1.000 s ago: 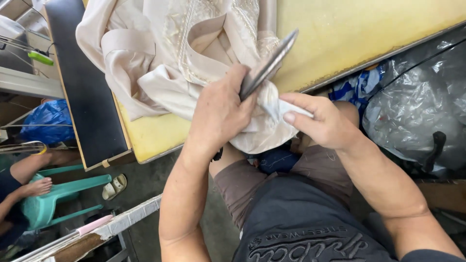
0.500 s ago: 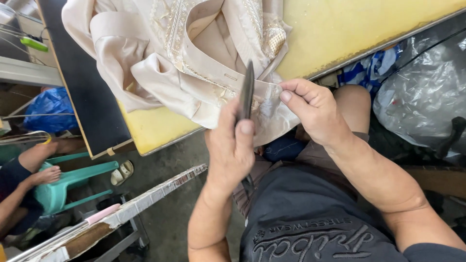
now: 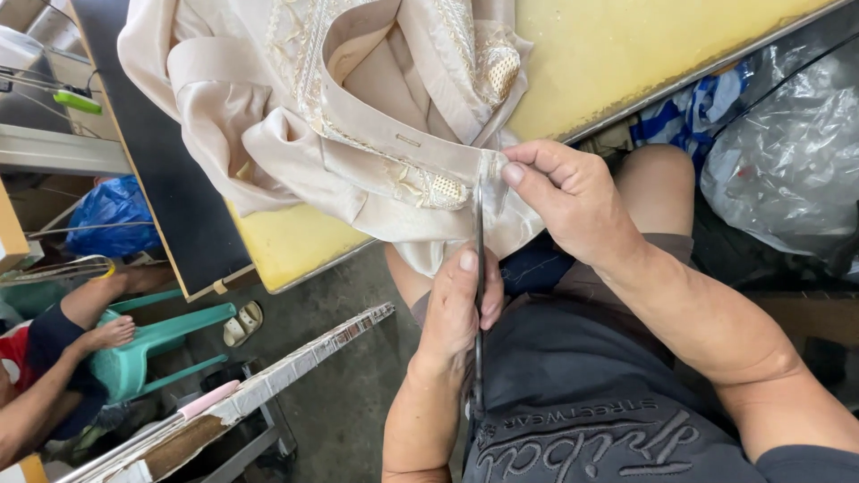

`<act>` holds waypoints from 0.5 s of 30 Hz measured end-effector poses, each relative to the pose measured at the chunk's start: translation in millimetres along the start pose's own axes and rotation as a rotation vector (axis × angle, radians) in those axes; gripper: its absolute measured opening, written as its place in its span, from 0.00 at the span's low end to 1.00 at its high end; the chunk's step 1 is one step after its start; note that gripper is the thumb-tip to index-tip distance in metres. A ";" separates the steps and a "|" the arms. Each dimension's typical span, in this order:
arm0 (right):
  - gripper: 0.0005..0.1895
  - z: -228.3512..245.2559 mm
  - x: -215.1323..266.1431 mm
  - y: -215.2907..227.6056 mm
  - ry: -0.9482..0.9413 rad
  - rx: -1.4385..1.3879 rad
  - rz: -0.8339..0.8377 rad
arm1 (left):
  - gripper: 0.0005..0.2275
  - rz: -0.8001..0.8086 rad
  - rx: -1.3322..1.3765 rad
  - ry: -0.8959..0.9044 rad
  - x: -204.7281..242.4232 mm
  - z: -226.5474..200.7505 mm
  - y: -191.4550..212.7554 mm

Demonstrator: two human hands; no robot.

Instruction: The person uses a pair of scissors to cut a piece of light-colored fabric with gold embroidery. They carefully trim the edges and seams of the fabric while holding it on a yellow work surface.

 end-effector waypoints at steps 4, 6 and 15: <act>0.07 -3.2 -0.1 -2.9 -0.001 -0.007 0.004 | 0.20 0.045 0.124 0.045 3.7 15.5 3.1; 0.07 -4.0 0.3 -2.3 0.001 -0.007 -0.002 | 0.20 0.057 0.114 0.051 3.8 16.3 2.5; 0.06 -11.4 2.1 -0.1 0.006 0.001 -0.008 | 0.19 0.012 0.059 0.080 5.1 10.3 -3.3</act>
Point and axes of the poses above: each hand's wrist, its own x-axis away from the middle knuckle, its own y-axis out of the back of the hand, z = x × y, the point moved 5 cm from there along -x, towards the middle knuckle, and after that the axes turned 7 degrees about -x, right-handed, at the moved point
